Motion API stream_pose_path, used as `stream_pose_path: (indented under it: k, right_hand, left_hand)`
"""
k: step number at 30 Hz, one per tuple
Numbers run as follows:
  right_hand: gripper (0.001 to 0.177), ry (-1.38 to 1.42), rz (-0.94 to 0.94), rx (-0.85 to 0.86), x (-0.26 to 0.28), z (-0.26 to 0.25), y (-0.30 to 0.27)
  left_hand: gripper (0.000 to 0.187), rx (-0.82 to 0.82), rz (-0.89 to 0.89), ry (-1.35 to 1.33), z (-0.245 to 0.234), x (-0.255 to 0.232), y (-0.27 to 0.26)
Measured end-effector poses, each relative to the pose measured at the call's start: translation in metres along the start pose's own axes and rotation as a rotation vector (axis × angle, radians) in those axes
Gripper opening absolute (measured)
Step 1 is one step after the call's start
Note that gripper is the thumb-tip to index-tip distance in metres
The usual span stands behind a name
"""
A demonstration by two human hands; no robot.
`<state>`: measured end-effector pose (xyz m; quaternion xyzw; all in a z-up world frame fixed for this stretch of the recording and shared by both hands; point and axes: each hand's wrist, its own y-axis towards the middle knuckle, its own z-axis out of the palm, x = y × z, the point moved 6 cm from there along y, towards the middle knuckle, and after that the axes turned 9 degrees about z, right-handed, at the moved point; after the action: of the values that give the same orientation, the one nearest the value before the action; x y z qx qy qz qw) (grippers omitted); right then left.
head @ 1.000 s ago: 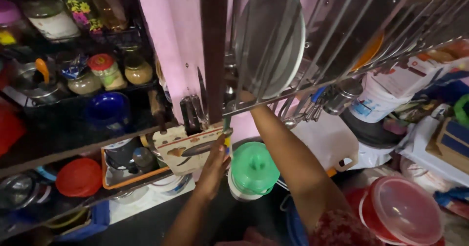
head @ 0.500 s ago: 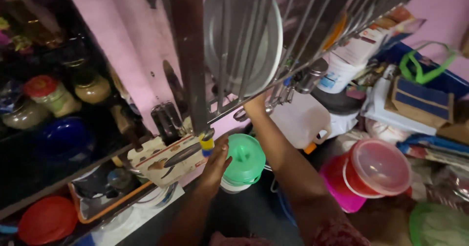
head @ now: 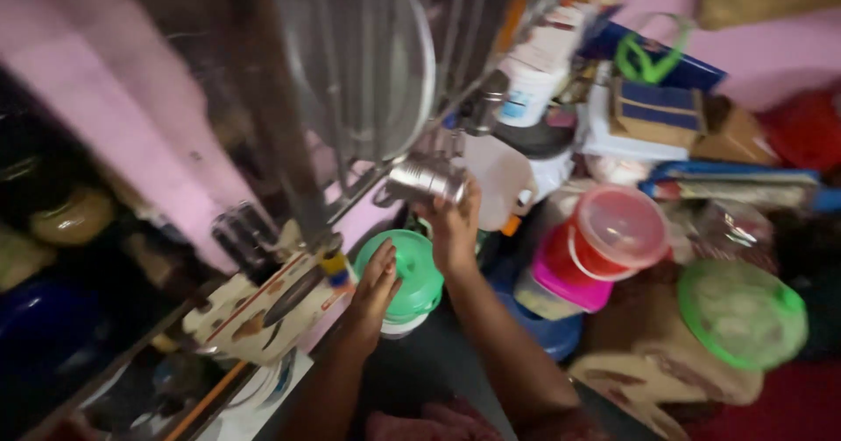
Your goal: The recorder prepares a dining table by setting out plates, spoons, and glasses, then flips and serves freshly cooked rotis from a kitchen stove.
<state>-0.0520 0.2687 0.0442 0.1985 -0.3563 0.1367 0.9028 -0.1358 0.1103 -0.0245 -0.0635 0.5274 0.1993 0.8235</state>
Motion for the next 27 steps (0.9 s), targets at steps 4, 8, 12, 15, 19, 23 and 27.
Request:
stream_pose_path:
  k: [4,8,12,15,19,23,27]
  right_hand:
    - [0.078,-0.039,0.029,-0.088,0.015,-0.049,-0.063]
    - [0.08,-0.102,0.066,-0.207,0.029,-0.087,-0.12]
    - [0.081,-0.193,0.023,-0.319,0.063,-0.122,-0.157]
    - [0.081,-0.346,0.012,-0.341,0.106,-0.13,-0.18]
    - [0.08,-0.678,-0.062,-0.354,0.164,-0.137,-0.214]
    - [0.083,-0.997,-0.112,-0.474,0.223,-0.15,-0.261]
    - [0.084,-1.123,-0.023,-0.678,0.28,-0.18,-0.322]
  left_hand:
    - [0.08,0.142,-0.05,-0.023,0.03,0.026,0.004]
    - [0.064,0.18,-0.102,-0.073,0.061,0.055,-0.003]
    - [0.045,0.253,-0.111,-0.242,0.108,0.079,-0.008]
    - [0.048,0.28,-0.204,-0.087,0.142,0.086,-0.016]
    - [0.049,0.471,-0.037,-0.186,0.215,0.061,-0.032]
    - [0.065,0.625,-0.067,-0.208,0.296,0.046,-0.068]
    - [0.07,0.758,-0.117,-0.248,0.361,0.085,-0.122]
